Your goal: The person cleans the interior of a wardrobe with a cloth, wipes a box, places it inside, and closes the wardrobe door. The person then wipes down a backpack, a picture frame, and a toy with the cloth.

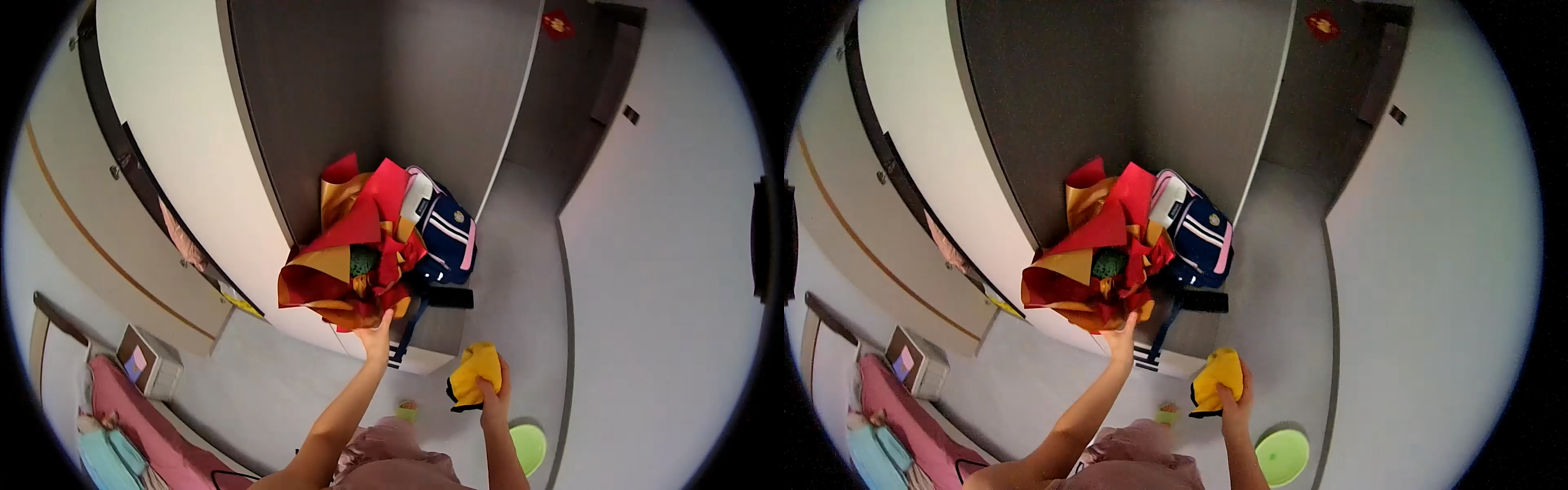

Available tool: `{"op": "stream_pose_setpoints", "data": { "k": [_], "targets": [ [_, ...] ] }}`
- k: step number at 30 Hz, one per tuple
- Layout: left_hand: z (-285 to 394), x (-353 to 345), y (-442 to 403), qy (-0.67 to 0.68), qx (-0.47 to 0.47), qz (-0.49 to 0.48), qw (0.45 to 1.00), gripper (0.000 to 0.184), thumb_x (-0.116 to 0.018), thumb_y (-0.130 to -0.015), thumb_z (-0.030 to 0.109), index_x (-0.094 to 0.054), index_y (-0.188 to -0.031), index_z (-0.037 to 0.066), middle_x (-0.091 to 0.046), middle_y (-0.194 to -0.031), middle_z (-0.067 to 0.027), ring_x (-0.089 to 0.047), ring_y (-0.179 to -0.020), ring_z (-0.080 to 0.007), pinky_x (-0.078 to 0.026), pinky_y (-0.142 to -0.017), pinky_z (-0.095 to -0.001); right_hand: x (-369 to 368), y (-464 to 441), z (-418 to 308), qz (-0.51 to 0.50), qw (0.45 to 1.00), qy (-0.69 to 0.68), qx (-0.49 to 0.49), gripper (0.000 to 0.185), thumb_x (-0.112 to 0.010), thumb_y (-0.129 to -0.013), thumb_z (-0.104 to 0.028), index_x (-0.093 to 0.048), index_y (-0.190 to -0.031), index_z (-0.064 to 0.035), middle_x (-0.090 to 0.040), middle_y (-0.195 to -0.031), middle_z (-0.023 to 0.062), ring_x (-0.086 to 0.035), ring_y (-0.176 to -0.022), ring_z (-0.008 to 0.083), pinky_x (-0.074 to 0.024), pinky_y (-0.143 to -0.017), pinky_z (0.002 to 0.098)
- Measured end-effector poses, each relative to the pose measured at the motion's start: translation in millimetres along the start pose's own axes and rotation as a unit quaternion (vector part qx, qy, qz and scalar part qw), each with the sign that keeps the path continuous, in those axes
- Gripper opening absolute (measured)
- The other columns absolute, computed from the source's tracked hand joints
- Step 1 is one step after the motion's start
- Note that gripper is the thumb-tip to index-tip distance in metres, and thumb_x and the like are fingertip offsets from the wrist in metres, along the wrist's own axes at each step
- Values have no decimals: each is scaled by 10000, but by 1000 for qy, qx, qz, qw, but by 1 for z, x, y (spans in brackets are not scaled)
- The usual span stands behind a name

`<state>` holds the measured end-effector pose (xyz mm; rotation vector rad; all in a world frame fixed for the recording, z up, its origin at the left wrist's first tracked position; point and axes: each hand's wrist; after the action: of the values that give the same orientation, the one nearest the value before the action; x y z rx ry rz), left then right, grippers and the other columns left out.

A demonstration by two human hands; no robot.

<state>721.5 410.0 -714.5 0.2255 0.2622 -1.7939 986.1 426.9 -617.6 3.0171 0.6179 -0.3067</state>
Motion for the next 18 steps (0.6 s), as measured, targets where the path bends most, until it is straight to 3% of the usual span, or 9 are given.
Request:
{"op": "stream_pose_setpoints", "data": {
  "k": [3, 5, 7, 9, 12, 13, 16, 17, 18],
  "targets": [
    [26, -31, -10, 42, 68, 129, 988, 1055, -811, -771, 326, -122, -1489, -24, -234, -1534, -175, -278, -1384, -279, -224, -1142, -386, 9, -33, -1, 11, 1000, 16, -22, 645, -619, -797, -97, -402, -1403, -55, -515, -1300, 101, -506, -1184, 231, -394, -1031, 332],
    [15, -37, -26, 48, 27, 161, 985, 1017, -774, -806, 335, -104, -1513, 43, -218, -1557, -130, -286, -1387, -272, -245, -1139, -388, 15, -57, -3, -5, 999, -22, -23, 653, -623, -789, -94, -404, -1403, -55, -515, -1298, 102, -506, -1182, 236, -402, -1025, 331],
    [33, -45, -46, 210, 8, 175, 962, 992, -764, -815, 312, -99, -1528, 127, -243, -1554, -89, -310, -1376, -262, -290, -1124, -411, 18, -80, -3, -44, 999, -9, -20, 581, -573, -840, -32, -396, -1393, -31, -509, -1310, 130, -508, -1193, 242, -408, -1024, 346],
    [59, -58, -55, 264, 102, 231, 931, 813, -760, -821, 271, -258, -1451, 166, -388, -1468, -67, -460, -1267, -277, -433, -1016, -453, 17, -108, 1, -90, 994, 63, -20, 637, -609, -791, -79, -415, -1398, -63, -517, -1300, 117, -509, -1186, 242, -401, -1027, 327],
    [53, -54, -72, 320, 139, 244, 905, 563, -704, -864, 321, -436, -1334, 164, -535, -1306, -56, -571, -1128, -302, -509, -892, -522, 11, -137, -14, -151, 984, 30, -90, 612, -600, -807, -53, -418, -1392, -54, -504, -1316, 119, -498, -1202, 240, -385, -1041, 334],
    [3, -27, -96, 332, 196, 199, 901, 407, -459, -964, 364, -447, -1326, 178, -548, -1284, -106, -566, -1132, -377, -503, -861, -605, 13, -147, -15, -173, 978, 14, -119, 604, -599, -814, -42, -418, -1390, -49, -497, -1324, 119, -492, -1210, 239, -377, -1049, 338],
    [31, -27, -83, 414, 209, 200, 863, 506, -312, -970, 426, -482, -1336, 121, -526, -1342, -127, -476, -1248, -386, -408, -1020, -578, 27, -178, -7, -225, 968, 18, -110, 597, -618, -818, -36, -423, -1383, -45, -492, -1334, 122, -479, -1228, 244, -379, -1049, 339],
    [35, -27, -73, 478, 161, 142, 852, 491, -362, -964, 407, -464, -1359, 134, -502, -1375, -127, -464, -1260, -376, -378, -1051, -571, 31, -188, -8, -237, 966, 19, -99, 604, -635, -814, -43, -426, -1381, -46, -497, -1333, 126, -479, -1229, 248, -386, -1046, 339],
    [46, -29, -63, 475, 160, 174, 848, 476, -394, -961, 393, -471, -1353, 133, -502, -1376, -123, -461, -1264, -369, -371, -1057, -574, 37, -198, -9, -257, 961, 28, -102, 603, -640, -816, -55, -433, -1382, -56, -494, -1336, 119, -467, -1239, 255, -378, -1052, 340]
  ]
}}
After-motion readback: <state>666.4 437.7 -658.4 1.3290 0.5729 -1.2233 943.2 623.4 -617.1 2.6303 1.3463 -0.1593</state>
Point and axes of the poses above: each hand's wrist, its own y-axis away from the middle knuckle, its own x-axis out of the back of the hand, z = x × y
